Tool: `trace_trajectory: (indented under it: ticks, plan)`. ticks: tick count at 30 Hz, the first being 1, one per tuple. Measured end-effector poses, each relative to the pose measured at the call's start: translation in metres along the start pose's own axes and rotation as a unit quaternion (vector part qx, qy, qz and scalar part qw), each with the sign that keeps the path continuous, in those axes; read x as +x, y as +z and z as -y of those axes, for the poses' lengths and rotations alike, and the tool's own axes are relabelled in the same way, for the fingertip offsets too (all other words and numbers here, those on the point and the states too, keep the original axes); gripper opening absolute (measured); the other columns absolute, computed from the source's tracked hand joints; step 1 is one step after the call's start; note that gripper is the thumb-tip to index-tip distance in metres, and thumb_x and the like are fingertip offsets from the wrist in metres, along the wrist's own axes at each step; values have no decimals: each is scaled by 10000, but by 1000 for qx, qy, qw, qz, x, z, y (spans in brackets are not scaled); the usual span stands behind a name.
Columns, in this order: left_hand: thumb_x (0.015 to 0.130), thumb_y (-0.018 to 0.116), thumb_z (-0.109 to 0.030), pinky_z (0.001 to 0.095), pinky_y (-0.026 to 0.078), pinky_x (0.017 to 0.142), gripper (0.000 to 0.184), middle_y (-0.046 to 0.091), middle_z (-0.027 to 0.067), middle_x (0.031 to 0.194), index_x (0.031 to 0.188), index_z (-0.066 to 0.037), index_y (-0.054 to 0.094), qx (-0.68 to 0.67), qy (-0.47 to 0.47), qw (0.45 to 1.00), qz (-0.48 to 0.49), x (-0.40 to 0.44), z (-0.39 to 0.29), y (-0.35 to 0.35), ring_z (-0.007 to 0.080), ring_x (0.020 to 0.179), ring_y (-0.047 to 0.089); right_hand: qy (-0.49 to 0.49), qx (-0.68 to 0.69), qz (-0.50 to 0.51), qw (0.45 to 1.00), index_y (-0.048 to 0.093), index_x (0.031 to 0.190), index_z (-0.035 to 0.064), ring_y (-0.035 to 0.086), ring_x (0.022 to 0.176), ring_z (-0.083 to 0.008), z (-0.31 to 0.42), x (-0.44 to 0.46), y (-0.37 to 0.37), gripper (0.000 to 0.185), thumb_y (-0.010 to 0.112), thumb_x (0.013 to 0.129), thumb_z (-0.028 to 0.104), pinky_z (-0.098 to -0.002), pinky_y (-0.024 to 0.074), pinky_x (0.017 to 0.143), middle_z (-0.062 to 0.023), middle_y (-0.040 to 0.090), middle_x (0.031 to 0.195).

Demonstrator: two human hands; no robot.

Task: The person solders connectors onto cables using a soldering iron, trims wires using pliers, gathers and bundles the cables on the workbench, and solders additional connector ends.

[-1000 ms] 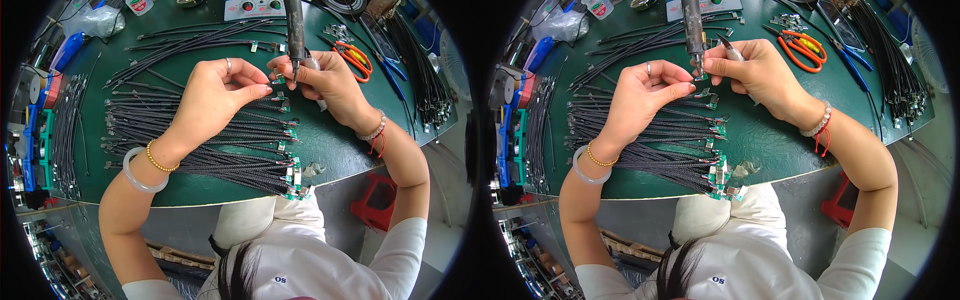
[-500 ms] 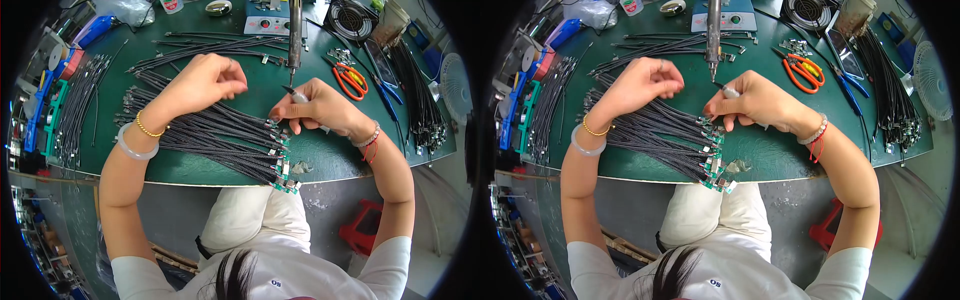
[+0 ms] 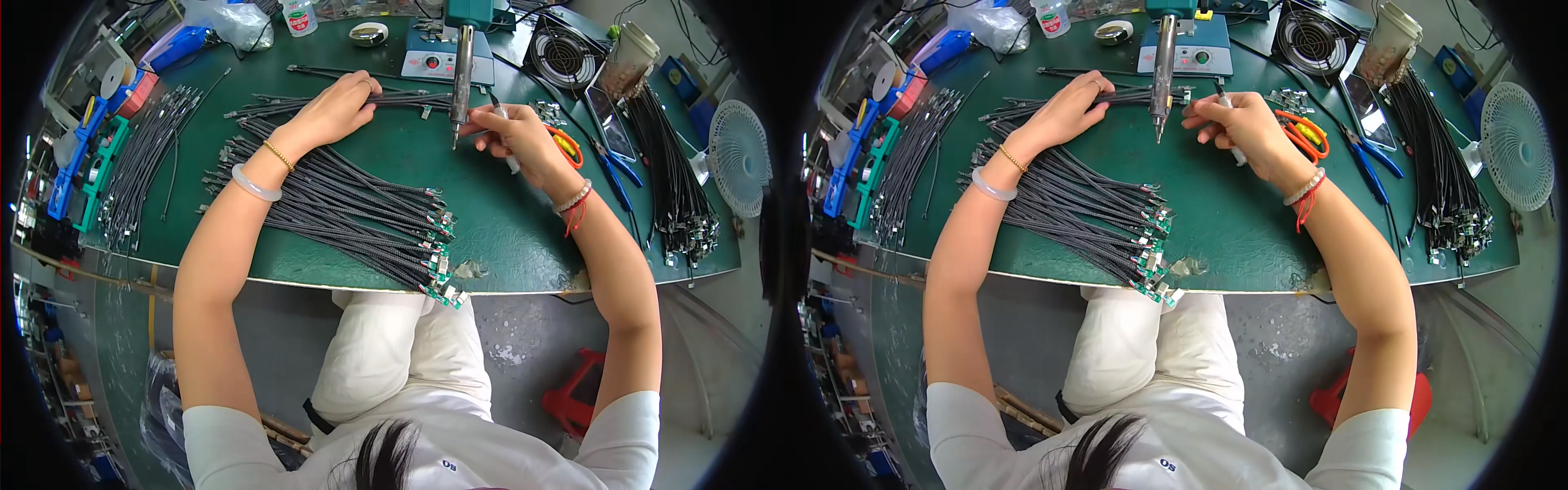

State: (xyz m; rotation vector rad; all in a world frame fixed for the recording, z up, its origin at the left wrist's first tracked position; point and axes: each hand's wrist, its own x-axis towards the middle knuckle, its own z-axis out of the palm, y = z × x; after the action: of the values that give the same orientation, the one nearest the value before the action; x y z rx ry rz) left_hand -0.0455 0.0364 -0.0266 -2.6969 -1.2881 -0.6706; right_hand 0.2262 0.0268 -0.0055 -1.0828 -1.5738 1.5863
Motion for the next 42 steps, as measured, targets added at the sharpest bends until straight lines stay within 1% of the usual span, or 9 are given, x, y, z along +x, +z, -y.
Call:
trace_trajectory:
  ticks: [4, 6, 13, 17, 20, 24, 29, 36, 42]
  plan:
    - [761, 538, -69, 334, 410, 776, 207, 484, 133, 932, 929, 19, 454, -10, -10, 1000, 26, 0, -1, -4, 286, 879, 497, 12, 17, -29, 999, 522, 1003, -65, 560, 656, -88, -7, 5, -8, 257, 481, 876, 155, -158, 416, 487, -119, 606, 883]
    - [750, 551, -76, 351, 423, 746, 194, 503, 143, 883, 894, 17, 459, -17, 22, 999, -17, -2, -3, -4, 298, 855, 504, -1, 77, -62, 995, 474, 1076, -84, 582, 795, -117, -8, 5, -2, 294, 449, 890, 143, -199, 494, 656, -133, 578, 979]
    - [741, 564, -88, 381, 430, 680, 199, 539, 143, 811, 896, -3, 473, -42, -23, 999, 3, 3, -23, -6, 321, 779, 528, -43, 111, -30, 992, 406, 1146, -110, 516, 1003, -149, -9, -1, 20, 343, 410, 907, 136, -260, 413, 918, -119, 500, 1133]
    - [743, 568, -93, 380, 443, 687, 180, 566, 125, 843, 885, 6, 521, -67, 40, 997, -30, 6, -39, 0, 313, 785, 547, -77, 109, 21, 991, 404, 1179, -61, 513, 987, -139, -8, -4, 34, 325, 397, 904, 112, -279, 414, 911, -91, 515, 1094]
    - [737, 577, -99, 366, 457, 692, 215, 577, 127, 891, 918, 4, 525, -95, 3, 995, -15, 5, -39, 0, 315, 796, 555, -66, 106, -109, 986, 400, 1198, -48, 517, 992, -131, -7, -6, 30, 330, 396, 899, 93, -269, 416, 908, -89, 522, 1086]
    - [735, 581, -102, 360, 463, 696, 234, 581, 134, 916, 937, 6, 530, -91, -23, 996, -10, 4, -38, 0, 316, 804, 558, -78, 132, -130, 980, 401, 1184, -66, 516, 1013, -140, -8, -10, 23, 329, 392, 903, 103, -272, 414, 910, -108, 503, 1134]
    - [736, 582, -80, 359, 456, 694, 207, 579, 143, 902, 910, 26, 539, -128, -13, 992, -16, 4, -42, 3, 319, 798, 557, -67, 65, 13, 996, 399, 1203, -34, 524, 1000, -164, -4, -11, 39, 329, 352, 884, 34, -295, 394, 949, -123, 490, 1137]
    - [734, 589, -41, 329, 441, 669, 195, 560, 142, 847, 895, 48, 526, -156, -18, 987, -32, 2, -37, 2, 308, 753, 545, -76, -42, -139, 986, 475, 1140, -33, 586, 862, -144, -2, -21, 9, 310, 397, 908, 157, -260, 474, 805, -114, 567, 981]
    - [711, 601, -38, 354, 437, 657, 198, 551, 144, 815, 872, 60, 544, -161, -31, 986, -28, 3, -46, -1, 327, 743, 542, -63, -6, 27, 998, 429, 1184, -73, 494, 1053, -145, -11, -17, 31, 351, 434, 892, 122, -266, 393, 929, -120, 480, 1186]
